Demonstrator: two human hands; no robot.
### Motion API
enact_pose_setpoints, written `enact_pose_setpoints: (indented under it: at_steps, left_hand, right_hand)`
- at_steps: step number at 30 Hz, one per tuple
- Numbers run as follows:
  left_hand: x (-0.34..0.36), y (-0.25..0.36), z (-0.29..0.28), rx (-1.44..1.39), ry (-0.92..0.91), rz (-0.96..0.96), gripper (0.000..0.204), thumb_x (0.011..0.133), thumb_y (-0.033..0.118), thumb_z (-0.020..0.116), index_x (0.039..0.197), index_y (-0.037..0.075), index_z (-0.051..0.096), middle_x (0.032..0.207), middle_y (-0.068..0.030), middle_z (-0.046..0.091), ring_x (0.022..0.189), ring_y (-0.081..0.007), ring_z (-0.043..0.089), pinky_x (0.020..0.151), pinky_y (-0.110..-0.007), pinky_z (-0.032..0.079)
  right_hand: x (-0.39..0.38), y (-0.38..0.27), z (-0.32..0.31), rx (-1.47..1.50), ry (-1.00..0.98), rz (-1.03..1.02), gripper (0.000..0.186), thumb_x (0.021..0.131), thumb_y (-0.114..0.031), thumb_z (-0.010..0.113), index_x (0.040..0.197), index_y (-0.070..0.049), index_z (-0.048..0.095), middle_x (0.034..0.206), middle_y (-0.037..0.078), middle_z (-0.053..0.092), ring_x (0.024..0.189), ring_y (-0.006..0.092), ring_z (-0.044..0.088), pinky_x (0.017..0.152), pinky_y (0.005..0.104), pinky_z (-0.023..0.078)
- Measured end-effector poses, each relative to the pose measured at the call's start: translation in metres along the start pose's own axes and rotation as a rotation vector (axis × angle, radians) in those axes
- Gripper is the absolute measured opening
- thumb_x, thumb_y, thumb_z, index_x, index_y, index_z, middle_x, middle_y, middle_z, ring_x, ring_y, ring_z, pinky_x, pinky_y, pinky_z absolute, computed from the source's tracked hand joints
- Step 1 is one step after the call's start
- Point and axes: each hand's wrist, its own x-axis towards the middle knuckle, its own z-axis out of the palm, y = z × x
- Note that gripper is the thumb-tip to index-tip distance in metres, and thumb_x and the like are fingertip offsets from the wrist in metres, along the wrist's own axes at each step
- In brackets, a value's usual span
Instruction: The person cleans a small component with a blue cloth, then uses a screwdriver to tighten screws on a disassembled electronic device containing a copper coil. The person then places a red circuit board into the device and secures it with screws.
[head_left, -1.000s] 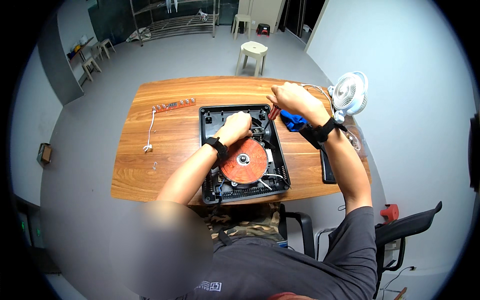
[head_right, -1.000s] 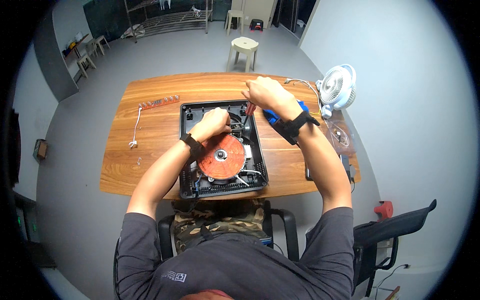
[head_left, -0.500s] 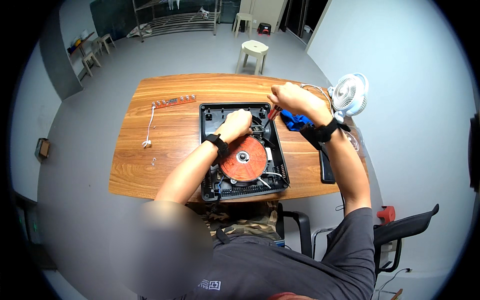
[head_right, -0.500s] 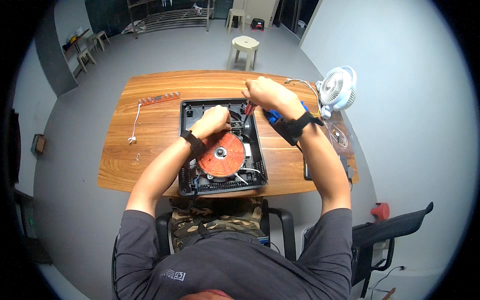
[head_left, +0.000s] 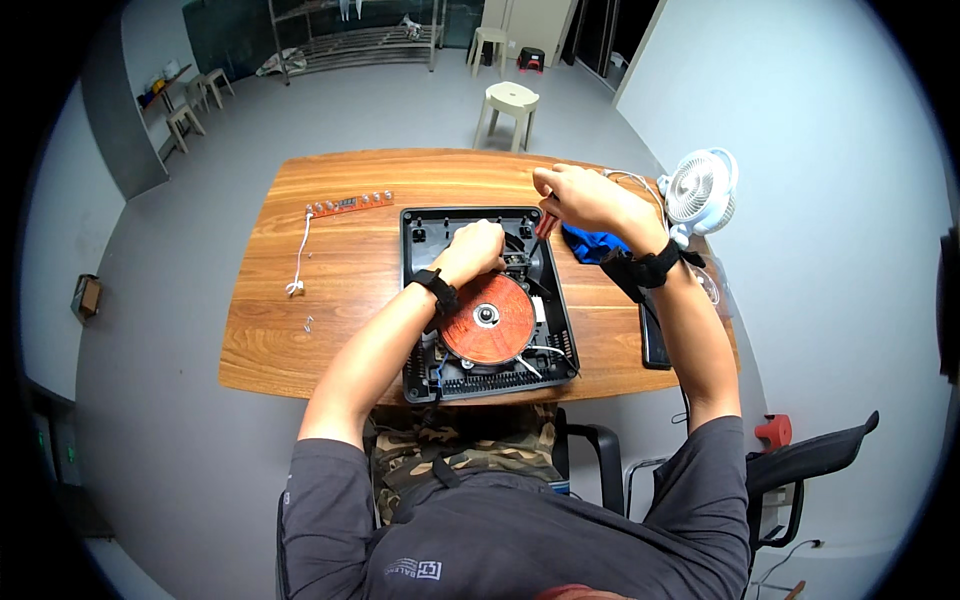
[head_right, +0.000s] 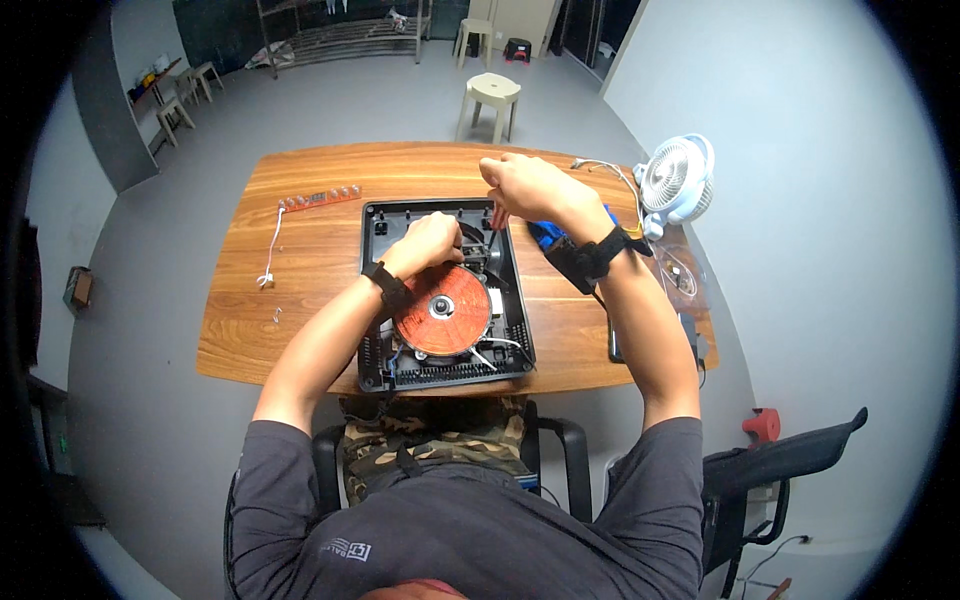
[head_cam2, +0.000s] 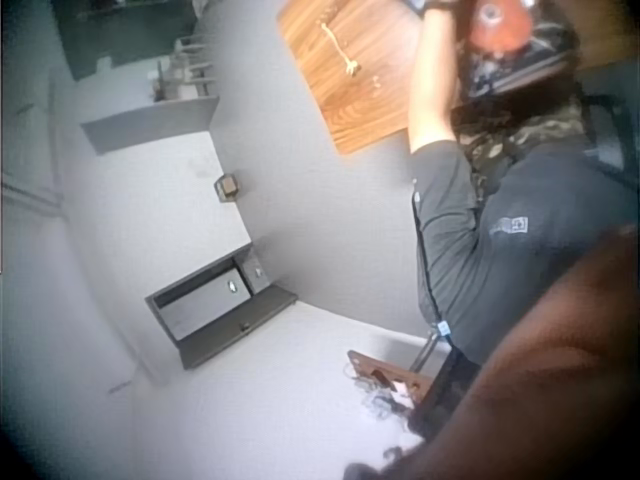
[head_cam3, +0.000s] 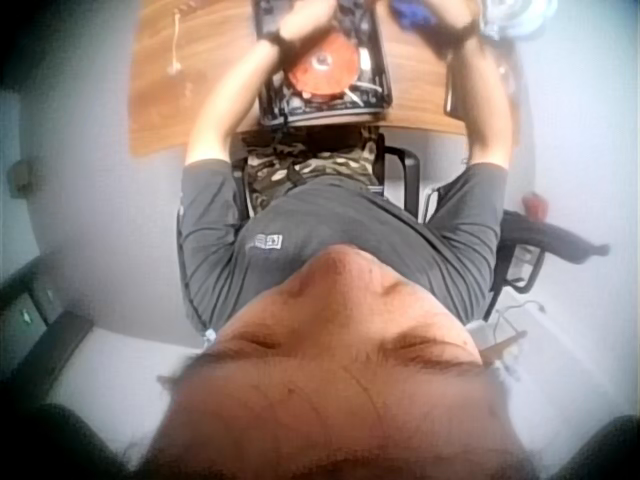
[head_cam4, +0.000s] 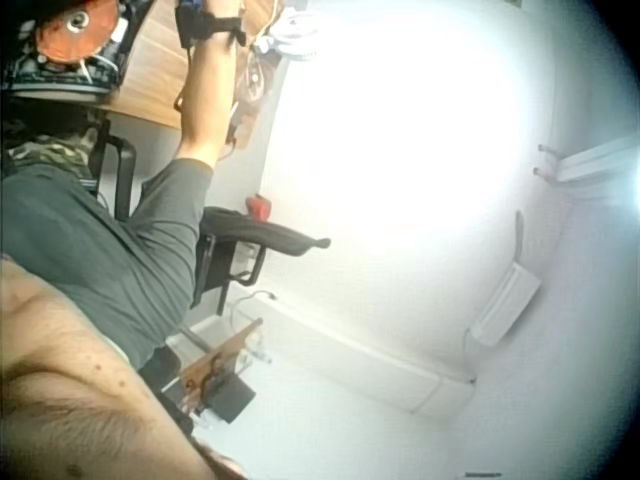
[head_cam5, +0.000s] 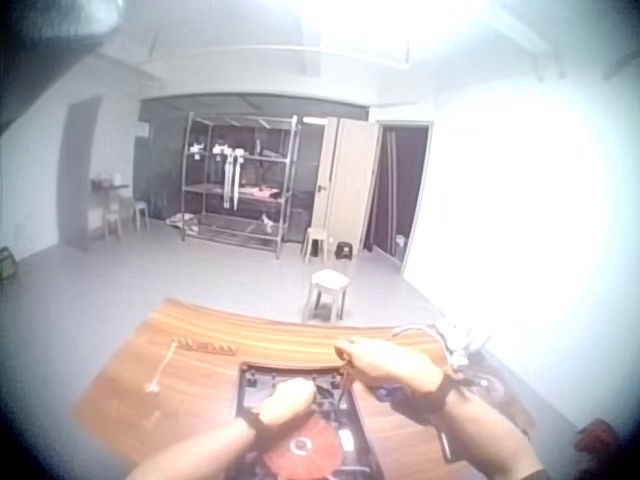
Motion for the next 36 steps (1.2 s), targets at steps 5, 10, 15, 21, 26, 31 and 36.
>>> enact_pose_setpoints:
  at_steps: [5,10,15,21,26,31,36]
  left_hand:
    - [0.000,-0.002,-0.001,0.030,-0.019,-0.022,0.025,0.071,0.021,0.086,0.086,0.003,0.077,0.087,-0.0206,0.074,0.087,-0.0379,0.072,0.079,-0.045,0.058]
    - [0.001,-0.002,0.000,0.027,-0.019,-0.010,0.024,0.072,0.022,0.085,0.088,0.005,0.078,0.087,-0.0195,0.074,0.086,-0.0367,0.073,0.078,-0.044,0.058]
    - [-0.002,0.003,-0.006,0.024,-0.043,-0.035,0.024,0.072,0.021,0.085,0.088,0.005,0.078,0.087,-0.0191,0.074,0.086,-0.0363,0.073,0.079,-0.044,0.058]
    - [-0.001,0.002,-0.002,0.029,-0.004,-0.006,0.023,0.072,0.021,0.085,0.088,0.006,0.078,0.086,-0.0190,0.074,0.086,-0.0364,0.073,0.079,-0.044,0.058]
    - [-0.001,0.000,-0.002,0.021,-0.024,-0.032,0.023,0.071,0.021,0.084,0.087,0.006,0.078,0.086,-0.0192,0.074,0.086,-0.0367,0.072,0.079,-0.044,0.058]
    - [-0.003,-0.002,0.000,-0.029,0.022,-0.003,0.029,0.067,0.020,0.090,0.082,0.001,0.074,0.088,-0.0221,0.073,0.087,-0.0389,0.072,0.077,-0.045,0.058]
    - [-0.002,-0.001,0.000,-0.027,0.015,-0.012,0.028,0.067,0.019,0.090,0.082,0.001,0.075,0.088,-0.0220,0.073,0.086,-0.0392,0.072,0.077,-0.045,0.058]
  right_hand:
    - [0.001,-0.011,-0.004,-0.095,-0.081,0.202,0.031,0.099,-0.031,0.058,0.105,0.000,0.059,0.091,0.025,0.068,0.093,0.0435,0.066,0.083,0.0516,0.051]
    - [-0.010,0.002,0.003,-0.014,0.014,0.234,0.038,0.095,-0.032,0.062,0.114,0.000,0.056,0.102,0.028,0.065,0.099,0.0456,0.064,0.088,0.0508,0.052]
    - [-0.011,0.003,-0.005,0.033,-0.050,0.057,0.031,0.093,-0.020,0.062,0.113,0.001,0.053,0.105,0.023,0.062,0.103,0.0433,0.062,0.090,0.0459,0.051]
    - [0.000,-0.004,0.002,-0.029,0.033,0.108,0.038,0.099,-0.036,0.059,0.095,0.001,0.062,0.079,0.025,0.067,0.079,0.0441,0.066,0.075,0.0501,0.055]
    - [0.002,-0.017,-0.003,-0.145,-0.011,0.233,0.043,0.098,-0.042,0.056,0.095,0.001,0.064,0.091,0.023,0.071,0.084,0.0451,0.068,0.078,0.0510,0.055]
    - [-0.005,0.001,0.001,-0.046,0.046,-0.040,0.032,0.093,-0.025,0.061,0.113,-0.002,0.054,0.106,0.021,0.064,0.091,0.0434,0.066,0.081,0.0490,0.054]
    - [0.001,0.005,0.006,-0.016,0.097,-0.153,0.029,0.092,-0.027,0.066,0.105,-0.003,0.057,0.091,0.021,0.066,0.089,0.0430,0.066,0.079,0.0491,0.054]
